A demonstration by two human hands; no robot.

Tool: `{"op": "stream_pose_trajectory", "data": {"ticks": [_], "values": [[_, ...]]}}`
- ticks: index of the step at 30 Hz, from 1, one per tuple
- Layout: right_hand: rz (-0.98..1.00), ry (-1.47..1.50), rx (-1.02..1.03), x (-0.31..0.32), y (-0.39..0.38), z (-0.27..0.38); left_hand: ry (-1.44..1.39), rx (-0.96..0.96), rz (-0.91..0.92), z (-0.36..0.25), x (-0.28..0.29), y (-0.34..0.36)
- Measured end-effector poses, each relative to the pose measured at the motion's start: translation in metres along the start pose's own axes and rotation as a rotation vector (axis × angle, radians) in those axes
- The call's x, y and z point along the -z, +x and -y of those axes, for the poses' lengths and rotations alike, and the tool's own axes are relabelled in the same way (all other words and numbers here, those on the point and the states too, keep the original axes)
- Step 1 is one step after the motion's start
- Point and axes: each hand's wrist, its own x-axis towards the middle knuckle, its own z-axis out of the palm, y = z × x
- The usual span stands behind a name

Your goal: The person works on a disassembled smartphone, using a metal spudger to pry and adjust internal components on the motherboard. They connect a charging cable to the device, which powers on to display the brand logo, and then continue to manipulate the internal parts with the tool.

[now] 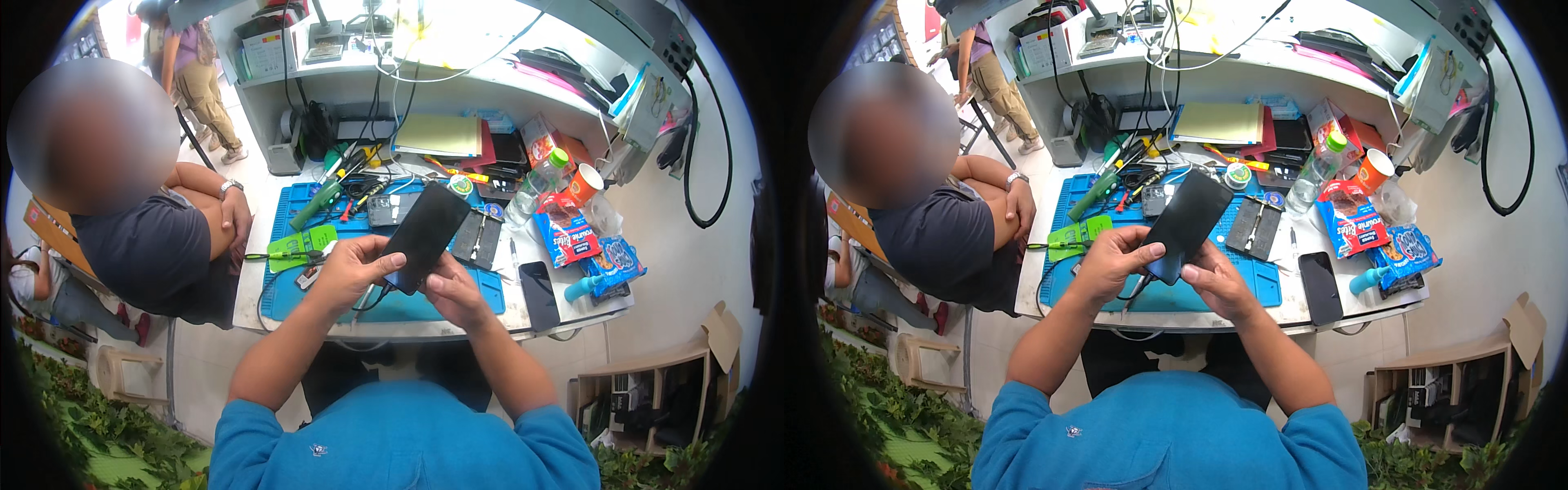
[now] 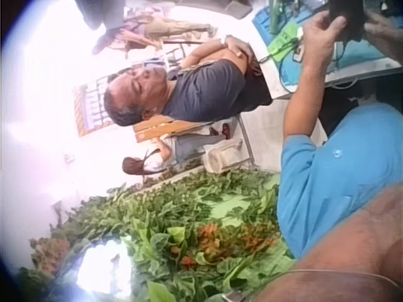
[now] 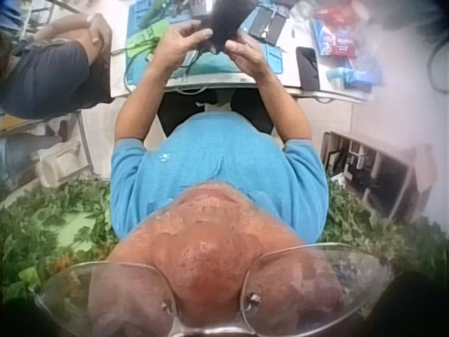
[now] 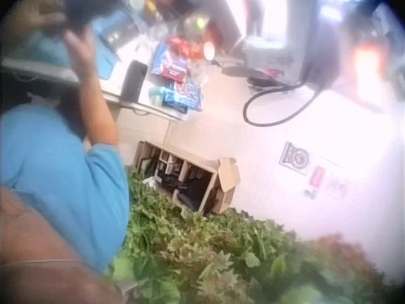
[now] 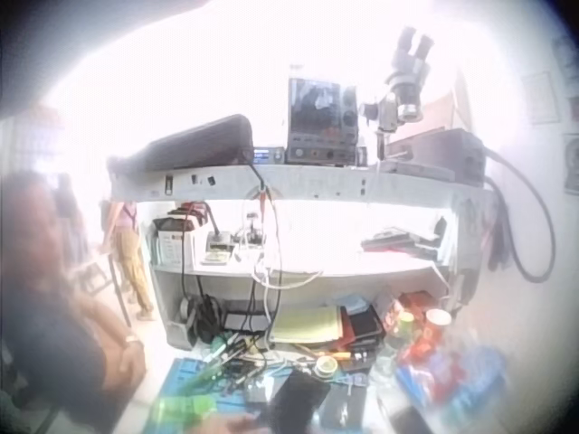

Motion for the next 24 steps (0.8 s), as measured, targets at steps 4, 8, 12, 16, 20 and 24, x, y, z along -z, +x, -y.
{"op": "stream_pose_trajectory", "data": {"ticks": [4, 8, 12, 16, 20, 24], "values": [[-0.195, 0.157, -0.004, -0.002, 0.009, -0.027, -0.282, 0.090, -0.005, 0.041, -0.003, 0.008], [-0.232, 0.231, 0.017, 0.003, 0.017, -0.034, -0.071, 0.089, 0.028, 0.051, -0.004, 0.011], [-0.361, 0.306, 0.121, 0.011, 0.018, -0.035, 0.191, -0.133, -0.160, 0.045, 0.002, 0.003], [-0.404, 0.330, 0.194, 0.022, 0.013, -0.037, 0.037, -0.323, -0.241, 0.034, 0.030, -0.018], [-0.483, 0.276, 0.186, 0.019, 0.013, -0.036, 0.173, -0.299, -0.370, 0.057, 0.054, -0.041], [-0.517, 0.270, 0.196, 0.017, 0.013, -0.030, 0.266, -0.343, -0.383, 0.075, 0.055, -0.035]]}}
